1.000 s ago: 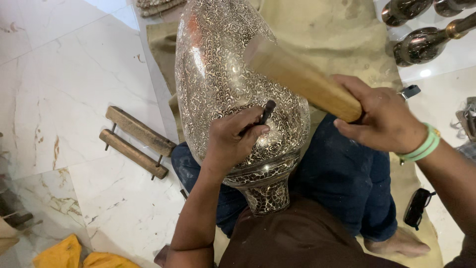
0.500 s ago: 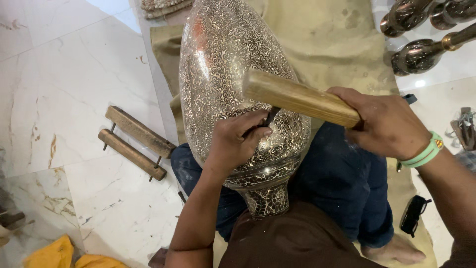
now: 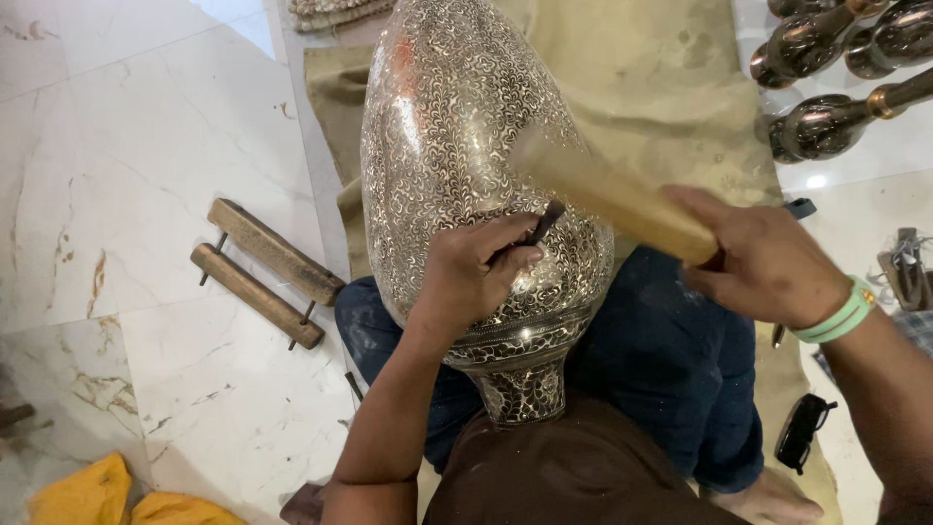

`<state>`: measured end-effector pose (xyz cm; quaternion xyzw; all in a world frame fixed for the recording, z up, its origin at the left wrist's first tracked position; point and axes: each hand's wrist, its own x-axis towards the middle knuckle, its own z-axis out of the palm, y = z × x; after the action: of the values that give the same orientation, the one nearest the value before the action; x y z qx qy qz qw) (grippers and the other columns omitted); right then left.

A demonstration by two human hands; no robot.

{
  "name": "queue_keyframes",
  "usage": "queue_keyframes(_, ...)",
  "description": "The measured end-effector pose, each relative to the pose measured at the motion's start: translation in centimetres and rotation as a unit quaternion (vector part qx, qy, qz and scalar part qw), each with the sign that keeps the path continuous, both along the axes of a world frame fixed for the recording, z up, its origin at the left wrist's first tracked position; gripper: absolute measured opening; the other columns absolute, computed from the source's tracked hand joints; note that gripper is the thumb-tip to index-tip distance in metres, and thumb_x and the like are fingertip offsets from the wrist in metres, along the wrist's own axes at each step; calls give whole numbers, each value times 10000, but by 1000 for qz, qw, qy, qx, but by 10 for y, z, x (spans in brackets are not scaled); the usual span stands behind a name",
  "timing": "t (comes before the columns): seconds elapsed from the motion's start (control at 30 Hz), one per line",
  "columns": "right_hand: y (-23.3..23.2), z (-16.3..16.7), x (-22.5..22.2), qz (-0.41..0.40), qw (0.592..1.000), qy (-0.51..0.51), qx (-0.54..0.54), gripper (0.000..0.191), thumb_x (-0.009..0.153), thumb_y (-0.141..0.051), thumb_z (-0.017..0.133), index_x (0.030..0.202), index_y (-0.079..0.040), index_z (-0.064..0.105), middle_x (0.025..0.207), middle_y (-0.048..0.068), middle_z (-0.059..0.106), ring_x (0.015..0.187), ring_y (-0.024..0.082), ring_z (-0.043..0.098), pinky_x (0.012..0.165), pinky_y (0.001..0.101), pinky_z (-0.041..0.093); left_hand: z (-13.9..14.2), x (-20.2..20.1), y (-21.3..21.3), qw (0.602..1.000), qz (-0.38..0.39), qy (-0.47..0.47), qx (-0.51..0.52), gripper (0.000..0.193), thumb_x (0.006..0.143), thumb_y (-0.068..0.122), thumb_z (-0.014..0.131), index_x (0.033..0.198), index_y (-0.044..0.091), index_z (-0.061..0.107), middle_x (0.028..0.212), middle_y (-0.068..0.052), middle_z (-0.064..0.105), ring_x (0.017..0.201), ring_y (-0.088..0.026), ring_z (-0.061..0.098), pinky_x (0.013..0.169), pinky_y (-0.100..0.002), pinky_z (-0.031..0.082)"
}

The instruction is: The person sits cross-legged on the floor holding a large engraved brass vessel on their lap. They hold a small punch against the vessel's surface with one hand and repeatedly strike it with a wooden mallet held in the other hand, repositioning the punch across the pattern to work the decoration.

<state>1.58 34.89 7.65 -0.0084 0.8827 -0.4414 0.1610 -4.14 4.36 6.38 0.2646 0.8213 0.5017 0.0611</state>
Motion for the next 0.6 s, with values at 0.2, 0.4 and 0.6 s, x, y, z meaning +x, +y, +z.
queue_keyframes(0.2,3,-1,2,-14,998,-30,45,828,762,-153,784,1505,-140,419,687,107,700,555,221,729,547,351,562,1,0,1,1000,4,4,3,325,879,130,823,1186,76,731,937,-104,781,671,-152,731,582,-296,544)
queue_keyframes(0.4,5,2,1,44,992,-7,120,885,735,-108,815,1539,-167,451,767,131,694,689,279,697,652,385,550,1,0,3,1000,17,1,-8,329,869,139,823,1184,95,737,920,-108,776,656,-166,725,582,-310,540)
queue_keyframes(0.6,11,1,4,41,990,-2,135,799,745,-124,805,1475,-216,493,823,143,708,751,319,704,686,413,559,-2,-1,4,1000,22,10,2,329,878,147,817,1190,84,733,969,-119,775,677,-173,733,599,-307,552)
